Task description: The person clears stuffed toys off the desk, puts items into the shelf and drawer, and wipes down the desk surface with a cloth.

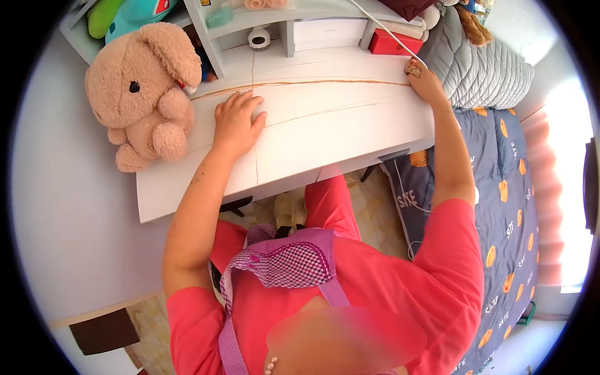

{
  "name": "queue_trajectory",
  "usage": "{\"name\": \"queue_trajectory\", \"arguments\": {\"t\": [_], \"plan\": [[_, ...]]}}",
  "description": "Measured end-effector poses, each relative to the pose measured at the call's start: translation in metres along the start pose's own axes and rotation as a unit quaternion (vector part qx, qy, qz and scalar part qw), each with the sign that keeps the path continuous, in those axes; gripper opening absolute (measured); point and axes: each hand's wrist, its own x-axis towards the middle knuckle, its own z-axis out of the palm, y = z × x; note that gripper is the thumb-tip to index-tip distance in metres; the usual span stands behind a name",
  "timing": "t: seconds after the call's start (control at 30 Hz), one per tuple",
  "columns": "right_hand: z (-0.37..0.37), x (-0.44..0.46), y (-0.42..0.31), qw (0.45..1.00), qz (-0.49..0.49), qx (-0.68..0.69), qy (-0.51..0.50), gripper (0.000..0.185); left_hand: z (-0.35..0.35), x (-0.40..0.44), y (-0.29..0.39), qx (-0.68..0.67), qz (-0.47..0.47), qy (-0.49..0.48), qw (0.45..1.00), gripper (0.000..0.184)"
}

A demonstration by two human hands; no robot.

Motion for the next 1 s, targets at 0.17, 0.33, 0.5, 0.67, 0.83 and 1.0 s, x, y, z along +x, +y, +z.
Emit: {"name": "queue_trajectory", "arguments": {"t": [0.17,0.33,0.5,0.67,0.83,1.0], "plan": [[0.001,-0.029,-0.056,0.986,-0.109,0.126,-0.028,0.030,0.002,0.001,-0.004,0.005,0.006,0.001,1.000,0.032],[-0.027,-0.139,-0.127,0.910,-0.357,0.177,-0.114,0.042,0.003,0.000,-0.003,-0.004,0.000,-0.008,1.000,0.035],[-0.049,-0.194,-0.135,0.887,-0.424,0.139,-0.122,0.039,0.001,-0.001,0.000,0.001,0.009,0.002,1.000,0.034],[-0.047,-0.147,-0.078,0.968,-0.231,0.077,-0.063,0.041,0.002,0.000,-0.001,0.007,0.007,-0.003,1.000,0.034],[-0.020,-0.065,-0.017,0.988,-0.150,0.017,-0.021,0.052,0.001,0.001,0.000,0.005,-0.006,-0.015,1.000,0.035],[-0.003,-0.012,-0.023,0.985,-0.170,-0.020,0.001,0.058,0.002,0.001,-0.003,-0.006,0.004,0.008,1.000,0.033]]}}
